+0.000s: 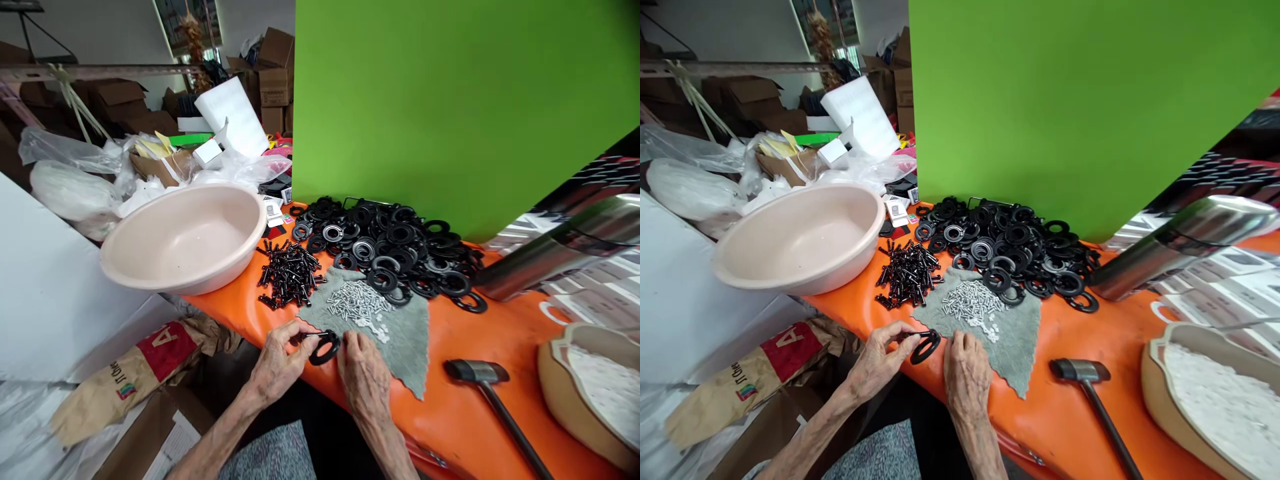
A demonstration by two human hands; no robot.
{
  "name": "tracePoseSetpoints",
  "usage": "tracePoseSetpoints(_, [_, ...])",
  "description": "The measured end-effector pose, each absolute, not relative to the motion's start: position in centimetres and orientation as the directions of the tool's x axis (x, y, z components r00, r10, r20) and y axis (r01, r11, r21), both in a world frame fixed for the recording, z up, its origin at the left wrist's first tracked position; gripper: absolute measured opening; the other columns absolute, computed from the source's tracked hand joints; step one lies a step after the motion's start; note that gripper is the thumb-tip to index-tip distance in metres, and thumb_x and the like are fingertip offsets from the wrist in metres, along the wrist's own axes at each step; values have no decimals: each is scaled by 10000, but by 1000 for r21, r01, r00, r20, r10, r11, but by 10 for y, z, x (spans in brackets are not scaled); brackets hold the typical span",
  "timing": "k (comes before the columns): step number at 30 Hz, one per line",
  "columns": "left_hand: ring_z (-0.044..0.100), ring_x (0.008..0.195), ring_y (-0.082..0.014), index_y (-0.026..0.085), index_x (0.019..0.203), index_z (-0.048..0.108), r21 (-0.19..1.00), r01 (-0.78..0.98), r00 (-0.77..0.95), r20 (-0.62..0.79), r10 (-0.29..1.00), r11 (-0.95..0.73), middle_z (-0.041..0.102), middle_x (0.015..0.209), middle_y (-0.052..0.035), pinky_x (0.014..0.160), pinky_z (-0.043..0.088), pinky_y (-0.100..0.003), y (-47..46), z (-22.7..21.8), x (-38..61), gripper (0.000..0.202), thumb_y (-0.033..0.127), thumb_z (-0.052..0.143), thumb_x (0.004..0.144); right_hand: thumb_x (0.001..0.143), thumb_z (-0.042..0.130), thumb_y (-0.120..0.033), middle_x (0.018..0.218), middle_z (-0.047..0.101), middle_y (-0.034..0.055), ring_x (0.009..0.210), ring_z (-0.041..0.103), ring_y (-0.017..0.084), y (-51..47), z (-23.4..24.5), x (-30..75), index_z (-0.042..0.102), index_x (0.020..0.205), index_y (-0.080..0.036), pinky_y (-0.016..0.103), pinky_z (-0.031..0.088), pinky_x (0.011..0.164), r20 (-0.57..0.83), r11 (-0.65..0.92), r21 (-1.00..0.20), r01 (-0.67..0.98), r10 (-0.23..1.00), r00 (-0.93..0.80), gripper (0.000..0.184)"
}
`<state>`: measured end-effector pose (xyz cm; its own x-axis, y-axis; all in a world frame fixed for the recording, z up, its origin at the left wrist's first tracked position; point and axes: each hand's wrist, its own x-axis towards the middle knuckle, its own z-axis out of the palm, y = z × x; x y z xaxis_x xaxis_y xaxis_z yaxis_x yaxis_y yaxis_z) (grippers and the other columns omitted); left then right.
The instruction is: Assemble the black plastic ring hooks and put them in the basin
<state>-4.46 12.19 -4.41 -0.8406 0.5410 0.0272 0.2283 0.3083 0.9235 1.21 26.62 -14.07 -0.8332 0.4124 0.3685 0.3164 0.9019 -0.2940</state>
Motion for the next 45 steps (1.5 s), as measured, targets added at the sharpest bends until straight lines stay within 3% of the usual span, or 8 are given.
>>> tracePoseSetpoints(6, [644,805,-167,154,873,683,965,108,-833,-44,551,240,711,862,-41,767,492,-250,120,-40,-40,227,339,552,897,851,437,-76,770,600,99,762,557,270,261,-139,15,574,781,-207,339,380,602,373,901,-273,337,422,-827,203])
tracePoseSetpoints(13, [624,794,-161,156,880,684,962,116,-835,-41,549,248,708,869,-38,772,480,-248,120,-36,-38,215,325,552,897,935,345,-308,774,639,111,729,624,260,273,-133,23,571,811,-187,349,458,607,364,788,-560,257,512,-778,285])
tracePoseSetpoints(17, [610,803,-157,159,886,684,963,118,-824,-40,566,240,701,891,-39,770,471,-244,121,-36,-38,218,328,547,903,954,394,-513,721,663,33,606,629,159,288,-107,48,584,881,-202,249,493,558,273,626,-762,165,542,-795,371])
tracePoseSetpoints(20, [598,799,-160,156,872,677,956,154,-814,-20,580,249,690,867,-41,762,468,-247,124,-35,-37,207,313,544,901,888,517,-579,699,656,19,588,620,143,290,-82,63,617,866,-207,211,458,483,94,358,-926,115,516,-851,386])
tracePoseSetpoints(24, [602,811,-162,168,875,676,915,288,-798,66,600,283,690,864,-33,784,469,-255,127,-34,-34,164,264,546,904,833,611,-545,716,642,8,644,616,139,278,-61,66,632,821,-216,220,505,615,33,155,-986,62,547,-836,330])
tracePoseSetpoints(34, [611,813,-172,154,892,660,799,538,-724,276,632,268,669,862,-50,805,483,-288,130,-43,-33,120,195,552,923,907,560,-385,706,638,-23,614,593,119,269,-69,61,615,846,-227,219,464,576,200,339,-941,-4,544,-815,178])
tracePoseSetpoints(42, [600,833,-196,128,924,678,724,632,-670,330,665,277,650,843,-71,772,479,-296,130,-50,-33,123,153,558,922,939,537,-209,757,647,-12,620,623,100,272,-83,60,570,915,-217,186,503,583,453,648,-751,-125,369,-812,42])
tracePoseSetpoints(45, [600,843,-191,133,945,686,743,614,-669,308,677,268,655,856,-70,783,480,-291,128,-52,-34,135,148,553,926,948,519,-203,859,646,22,746,643,118,276,-91,58,560,1125,-199,211,533,668,456,622,-764,-170,333,-825,181])
